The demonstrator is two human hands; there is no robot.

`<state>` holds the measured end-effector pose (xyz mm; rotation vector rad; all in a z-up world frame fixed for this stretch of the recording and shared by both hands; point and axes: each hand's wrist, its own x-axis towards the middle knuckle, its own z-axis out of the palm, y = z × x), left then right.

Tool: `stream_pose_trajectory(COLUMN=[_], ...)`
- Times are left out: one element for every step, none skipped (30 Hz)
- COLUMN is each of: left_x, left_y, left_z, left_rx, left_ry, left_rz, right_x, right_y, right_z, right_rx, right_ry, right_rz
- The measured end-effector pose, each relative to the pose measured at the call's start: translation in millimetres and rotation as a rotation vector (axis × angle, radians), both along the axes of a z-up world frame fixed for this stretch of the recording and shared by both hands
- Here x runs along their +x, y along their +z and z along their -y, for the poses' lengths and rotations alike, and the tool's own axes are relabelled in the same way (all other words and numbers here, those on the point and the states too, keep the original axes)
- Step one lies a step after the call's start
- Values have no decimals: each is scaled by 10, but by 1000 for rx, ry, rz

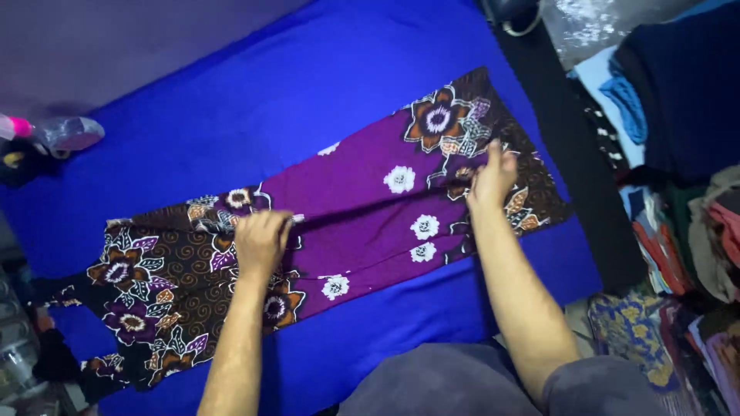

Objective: Ironing and folding a purple patterned garment on an ironing board.

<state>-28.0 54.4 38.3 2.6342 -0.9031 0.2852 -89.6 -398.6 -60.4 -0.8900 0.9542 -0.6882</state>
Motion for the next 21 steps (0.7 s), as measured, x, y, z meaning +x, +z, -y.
stream_pose_trajectory(left_x=[-73,-191,-306,-351,-389,-436,-422,-440,-453,-474,-490,-490,-546,-592,-632,-696,-757,-836,-867,-936,-1001], left_y=[-41,-80,-123,-131,-141,-152,-114,-85,-61,-21,18,64,70,77,85,31,-25,-81,-161,-241,-325], left_z=[12,6,-6,1,4,10,25,38,50,63,75,80,91,103,115,146,174,187,216,225,226], left_rx=[-3,-1,2,2,27,53,53,56,60,61,54,49,51,19,-13,-12,-4,6,7,8,9], left_ry=[-10,-23,-37,-40,-23,-3,-3,12,27,28,23,21,25,13,1,5,-3,-5,4,4,4], left_rz=[12,3,-6,2,3,4,10,32,55,54,50,50,52,57,62,66,56,47,51,44,37], right_x=[-73,-183,-289,-314,-333,-348,-295,-286,-272,-324,-369,-383,-477,-558,-633,-769,-901,-1021,-1079,-1163,-1244], right_y=[-95,-206,-322,-331,-341,-351,-366,-388,-416,-302,-188,-74,-144,-213,-281,-450,-622,-797,-819,-855,-893], right_z=[42,61,76,118,155,197,289,377,465,490,514,533,578,626,674,714,752,779,784,768,746], right_rx=[-3,33,70,70,52,33,33,-49,-132,-131,-208,-285,-283,-404,-524,-523,-590,-656,-655,-666,-675], right_ry=[-10,10,30,28,46,67,67,72,78,79,59,40,44,21,-1,1,-12,-20,-13,23,61], right_rz=[12,-47,-105,-98,-148,-199,-193,-170,-147,-148,-112,-73,-71,-55,-37,-32,-46,-58,-50,-220,-389])
